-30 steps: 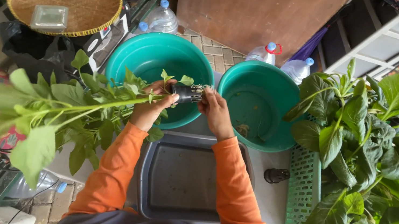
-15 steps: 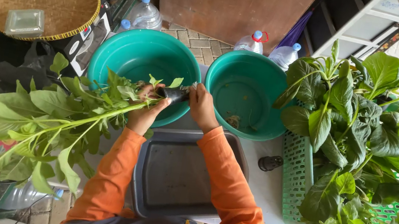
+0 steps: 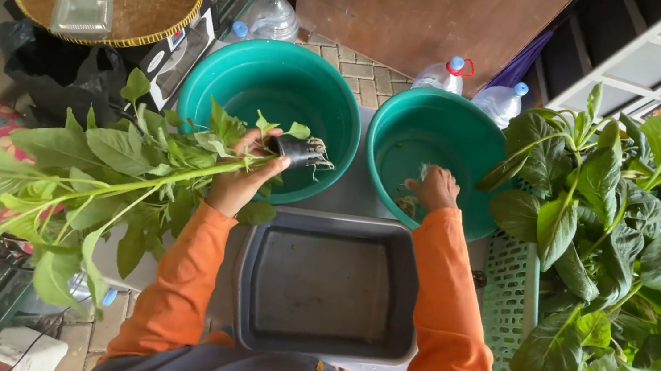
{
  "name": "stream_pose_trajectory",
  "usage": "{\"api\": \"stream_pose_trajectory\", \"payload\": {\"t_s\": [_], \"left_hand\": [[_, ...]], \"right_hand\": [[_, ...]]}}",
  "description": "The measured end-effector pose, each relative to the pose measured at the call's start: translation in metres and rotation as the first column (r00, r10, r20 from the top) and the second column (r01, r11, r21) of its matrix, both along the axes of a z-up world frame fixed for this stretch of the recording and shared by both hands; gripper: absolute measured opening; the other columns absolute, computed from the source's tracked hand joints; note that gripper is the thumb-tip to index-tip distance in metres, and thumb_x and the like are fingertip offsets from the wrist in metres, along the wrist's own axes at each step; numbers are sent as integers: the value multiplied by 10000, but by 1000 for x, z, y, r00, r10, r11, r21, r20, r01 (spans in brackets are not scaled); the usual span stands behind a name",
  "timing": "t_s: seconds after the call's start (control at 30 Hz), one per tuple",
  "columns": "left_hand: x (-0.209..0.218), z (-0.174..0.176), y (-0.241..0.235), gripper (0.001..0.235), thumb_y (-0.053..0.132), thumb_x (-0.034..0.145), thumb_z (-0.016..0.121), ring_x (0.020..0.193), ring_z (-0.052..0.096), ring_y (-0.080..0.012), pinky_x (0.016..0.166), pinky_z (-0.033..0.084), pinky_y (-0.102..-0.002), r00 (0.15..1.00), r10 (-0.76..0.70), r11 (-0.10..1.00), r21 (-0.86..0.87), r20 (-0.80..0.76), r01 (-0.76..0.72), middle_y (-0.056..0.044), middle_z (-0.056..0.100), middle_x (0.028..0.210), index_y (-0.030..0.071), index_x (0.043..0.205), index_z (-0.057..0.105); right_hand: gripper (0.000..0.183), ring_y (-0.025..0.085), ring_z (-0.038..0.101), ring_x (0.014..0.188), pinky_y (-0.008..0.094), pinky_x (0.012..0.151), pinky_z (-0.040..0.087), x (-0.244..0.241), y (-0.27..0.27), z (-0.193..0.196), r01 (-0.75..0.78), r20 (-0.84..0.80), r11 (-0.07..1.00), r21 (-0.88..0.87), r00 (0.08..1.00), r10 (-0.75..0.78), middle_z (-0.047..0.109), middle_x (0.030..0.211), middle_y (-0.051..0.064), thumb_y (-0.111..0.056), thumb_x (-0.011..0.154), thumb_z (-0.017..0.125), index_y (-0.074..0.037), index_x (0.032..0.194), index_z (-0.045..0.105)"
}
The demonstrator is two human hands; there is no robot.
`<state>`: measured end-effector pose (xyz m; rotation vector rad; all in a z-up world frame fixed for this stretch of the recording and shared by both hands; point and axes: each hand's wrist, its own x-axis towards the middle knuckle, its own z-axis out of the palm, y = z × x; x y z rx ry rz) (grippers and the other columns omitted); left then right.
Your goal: The person is handling and inspecting plant seedlings, moving them between containers and a basin.
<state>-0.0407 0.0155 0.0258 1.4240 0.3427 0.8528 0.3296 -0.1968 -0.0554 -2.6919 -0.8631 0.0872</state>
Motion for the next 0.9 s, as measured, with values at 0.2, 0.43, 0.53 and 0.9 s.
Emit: {"api": "stream_pose_trajectory", "payload": {"t_s": [0.2, 0.43, 0.53, 0.9], "left_hand": [[-2, 4, -8, 511, 172, 895, 794, 907, 670, -88, 806, 544, -232, 994, -99, 995, -12, -39, 99, -59, 709, 1022, 22, 1338, 587], [7, -2, -18, 527, 168, 894, 807, 922, 643, -78, 836, 519, -224, 991, -121, 992, 38, -50, 123, -48, 705, 1038, 32, 1345, 572], [15, 0, -24, 494, 153, 885, 807, 944, 650, -81, 834, 528, -229, 988, -137, 990, 10, -70, 138, -41, 700, 1076, 34, 1307, 582], [12, 5, -31, 368, 156, 968, 769, 866, 643, -105, 752, 526, -253, 992, -107, 994, 19, -65, 108, -58, 662, 1010, 2, 1254, 595]], "right_hand": [[333, 367, 562, 1227, 597, 1041, 392, 1, -10, -29, 9, 148, 993, -115, 989, 8, 690, 1214, 158, -356, 991, 680, -36, 990, 775], [357, 358, 596, 1171, 480, 976, 500, -80, 4, 72, -337, -34, 891, 305, 931, 364, 631, 1223, 156, -115, 805, 719, -82, 1161, 721], [505, 333, 615, 1188, 425, 996, 499, -147, 18, 149, -507, -116, 661, 553, 738, 664, 641, 1239, 133, -161, 779, 802, -93, 1261, 665], [482, 323, 629, 1023, 433, 932, 489, -189, 24, 156, -665, 171, 584, 466, 715, 678, 688, 1041, 105, -384, 777, 891, -79, 1113, 727]]}}
